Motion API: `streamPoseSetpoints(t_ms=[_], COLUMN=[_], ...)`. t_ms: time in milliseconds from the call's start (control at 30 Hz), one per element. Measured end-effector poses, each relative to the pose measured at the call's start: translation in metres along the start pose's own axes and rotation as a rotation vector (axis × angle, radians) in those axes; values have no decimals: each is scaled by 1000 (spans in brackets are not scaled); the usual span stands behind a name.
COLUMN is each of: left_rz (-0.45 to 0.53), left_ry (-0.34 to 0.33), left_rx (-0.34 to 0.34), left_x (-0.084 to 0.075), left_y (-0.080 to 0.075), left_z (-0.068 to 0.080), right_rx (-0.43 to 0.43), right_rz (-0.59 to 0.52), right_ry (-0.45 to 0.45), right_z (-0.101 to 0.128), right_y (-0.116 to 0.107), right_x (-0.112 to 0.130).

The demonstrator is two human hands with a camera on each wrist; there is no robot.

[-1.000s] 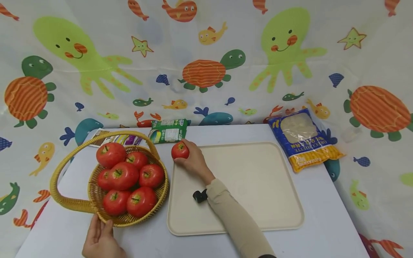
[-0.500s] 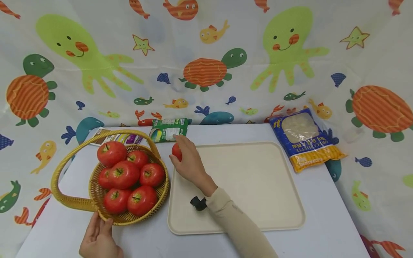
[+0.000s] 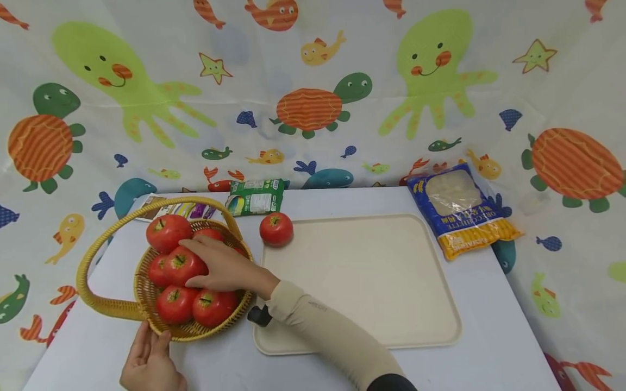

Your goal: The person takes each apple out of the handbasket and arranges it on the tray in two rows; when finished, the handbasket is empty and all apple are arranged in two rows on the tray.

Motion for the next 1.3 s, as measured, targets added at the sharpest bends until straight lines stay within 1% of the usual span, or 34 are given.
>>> streamPoseSetpoints(t_ms=[67,133,267,433,633,767,933,1133,1200,1300], left_rz=[-3,-3,3,-2,4,-10,-13,-11,-26,-29], left_ry=[-5,-2,20,36,21,18,17,14,6,10], left_rx=[0,0,0,2,11,7,8,-3,-2,1], left_x=[1,1,1,1,2,1,1,1,1,1], left_y=[1,1,2,2,3,3,3,1,0,0], left_z=[1,2,4,5,5,5,5,3,3,3], right_rx=[47,75,89,75,44,-10,-110,-229,-284,-384], right_rz=[40,74,121,138,116,42,-107,-334,-379,-412], right_ry=[49,93,133,132,98,51,11,22,41,59], right_z=[-8,-13,-20,-24,-22,-15,3,35,48,67], right_y=[8,13,19,22,19,8,-11,-34,-44,-61], right_x=[-1,-2,-3,-6,-6,-1,2,-7,-13,-23])
Point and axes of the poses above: each hand's wrist, its own z-axis away from the middle knuckle, its own y-axis out of the palm, x = y × z, the point moved 4 cm from there along -z, towards the middle knuckle, and after that the axes turned 2 degrees about x, right-handed, at the moved point
